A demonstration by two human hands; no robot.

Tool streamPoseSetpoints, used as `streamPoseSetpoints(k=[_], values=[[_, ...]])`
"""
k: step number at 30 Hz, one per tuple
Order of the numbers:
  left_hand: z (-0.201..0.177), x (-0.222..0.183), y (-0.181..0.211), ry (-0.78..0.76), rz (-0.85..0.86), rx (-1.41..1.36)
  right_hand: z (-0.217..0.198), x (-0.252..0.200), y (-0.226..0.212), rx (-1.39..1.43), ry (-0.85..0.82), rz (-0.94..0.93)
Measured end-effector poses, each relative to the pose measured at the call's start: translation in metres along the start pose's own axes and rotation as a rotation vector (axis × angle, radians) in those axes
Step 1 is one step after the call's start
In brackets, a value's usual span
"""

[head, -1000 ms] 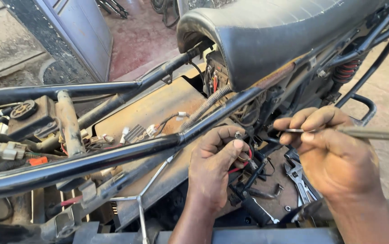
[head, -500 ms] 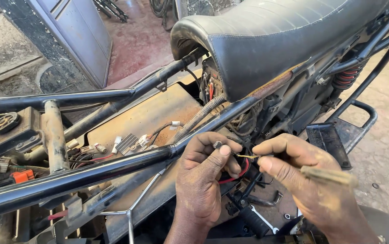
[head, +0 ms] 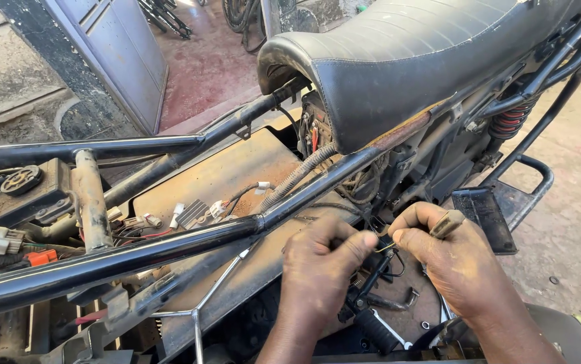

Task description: Repairing motorcycle electrical wiring by stripping, twisting, and connecting wires, and using a screwdriver to adjust internal components.

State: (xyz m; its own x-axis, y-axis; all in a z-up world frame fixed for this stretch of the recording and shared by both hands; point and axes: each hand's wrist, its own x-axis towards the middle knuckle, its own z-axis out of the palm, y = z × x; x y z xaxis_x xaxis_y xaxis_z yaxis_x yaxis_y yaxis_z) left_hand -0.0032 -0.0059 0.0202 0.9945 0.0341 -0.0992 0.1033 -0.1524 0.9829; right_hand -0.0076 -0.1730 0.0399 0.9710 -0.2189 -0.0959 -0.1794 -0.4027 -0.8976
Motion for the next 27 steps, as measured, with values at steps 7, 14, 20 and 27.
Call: streamPoseSetpoints(k=[7,14,20,27], values=[[0.003,0.001,0.003,-0.141,-0.093,0.464,0.001,0.011,0.025,0.370,0.016,-0.106],[-0.003,-0.001,0.001,0.238,0.277,0.051,-0.003,0.002,0.011,0.161,-0.380,-0.057],[-0.007,-0.005,-0.004,0.316,0.331,0.094,-0.001,0.004,-0.004,0.105,-0.054,0.226],[-0.013,-0.005,-0.009,0.252,0.307,0.042,0.024,0.032,0.058,0.255,-0.177,0.088]])
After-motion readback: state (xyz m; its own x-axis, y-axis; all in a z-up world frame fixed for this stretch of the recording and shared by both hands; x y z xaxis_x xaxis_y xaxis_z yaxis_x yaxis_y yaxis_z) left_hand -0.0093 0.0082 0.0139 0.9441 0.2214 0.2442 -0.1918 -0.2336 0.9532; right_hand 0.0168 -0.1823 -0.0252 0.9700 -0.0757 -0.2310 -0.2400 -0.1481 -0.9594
